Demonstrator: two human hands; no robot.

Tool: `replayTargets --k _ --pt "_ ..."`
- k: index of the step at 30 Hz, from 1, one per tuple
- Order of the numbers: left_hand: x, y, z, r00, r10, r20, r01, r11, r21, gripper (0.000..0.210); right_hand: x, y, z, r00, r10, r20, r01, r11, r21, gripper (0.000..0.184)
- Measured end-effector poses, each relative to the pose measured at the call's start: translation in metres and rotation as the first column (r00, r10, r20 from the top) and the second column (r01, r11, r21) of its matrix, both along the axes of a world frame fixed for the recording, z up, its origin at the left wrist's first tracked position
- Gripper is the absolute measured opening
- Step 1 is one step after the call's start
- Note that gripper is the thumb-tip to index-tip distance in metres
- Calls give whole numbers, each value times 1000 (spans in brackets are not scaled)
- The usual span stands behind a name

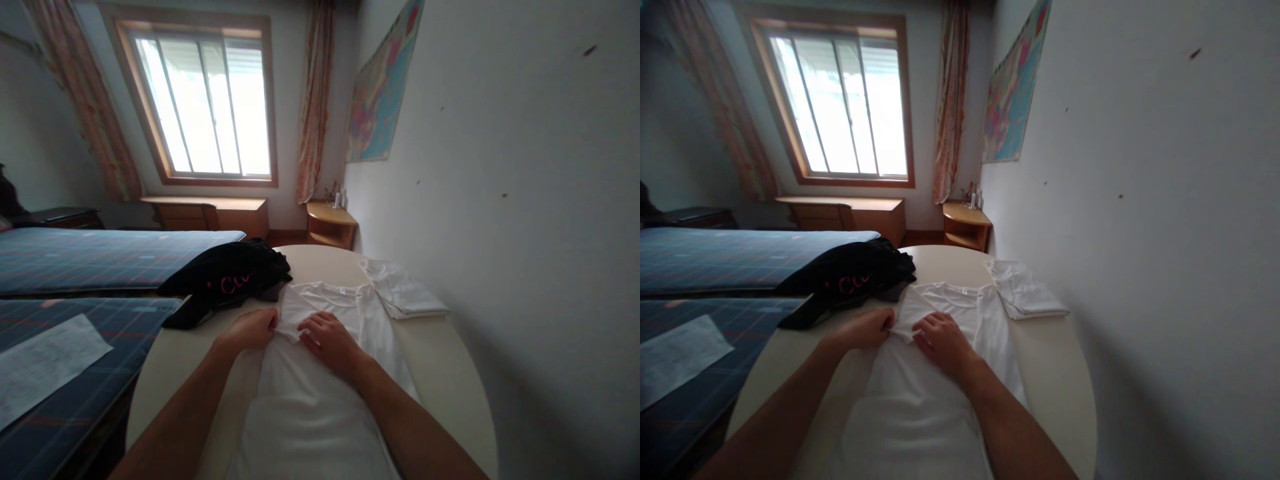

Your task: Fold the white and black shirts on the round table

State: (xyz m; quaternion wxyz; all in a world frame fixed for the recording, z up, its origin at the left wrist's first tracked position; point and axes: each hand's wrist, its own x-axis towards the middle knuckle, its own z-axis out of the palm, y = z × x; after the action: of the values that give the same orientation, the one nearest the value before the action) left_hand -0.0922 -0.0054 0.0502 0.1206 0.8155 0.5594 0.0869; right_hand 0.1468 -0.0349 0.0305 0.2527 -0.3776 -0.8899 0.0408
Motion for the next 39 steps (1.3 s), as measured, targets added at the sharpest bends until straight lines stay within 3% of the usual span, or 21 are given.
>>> replayTargets --k 3,6,12,18,24,26,32,39 --pt "1 3 0 999 4 34 -3 1000 -28 12 3 1 -6 998 -64 -10 63 995 -73 31" --pt "6 7 -2 993 103 59 -102 995 -16 15 5 5 -12 993 -120 6 119 984 -136 33" --pt "21 5 -5 971 220 96 -225 974 39 18 6 15 -13 934 -346 -90 333 933 -135 32" --pt "31 14 -20 966 217 144 -241 954 178 32 10 23 -12 931 -305 -203 280 949 -142 22" --pt "31 31 -40 978 132 160 -167 959 228 44 13 26 -13 846 -344 -407 241 928 -284 27" --pt "31 32 -43 978 123 167 -158 962 221 46 14 24 -14 847 -366 -384 259 917 -303 24" --pt "33 28 -43 992 63 108 -84 976 200 50 11 17 -8 906 -372 -200 334 921 -202 24" --pt "35 20 -31 995 95 43 -102 971 215 49 10 21 -8 900 -386 -203 350 917 -191 33"
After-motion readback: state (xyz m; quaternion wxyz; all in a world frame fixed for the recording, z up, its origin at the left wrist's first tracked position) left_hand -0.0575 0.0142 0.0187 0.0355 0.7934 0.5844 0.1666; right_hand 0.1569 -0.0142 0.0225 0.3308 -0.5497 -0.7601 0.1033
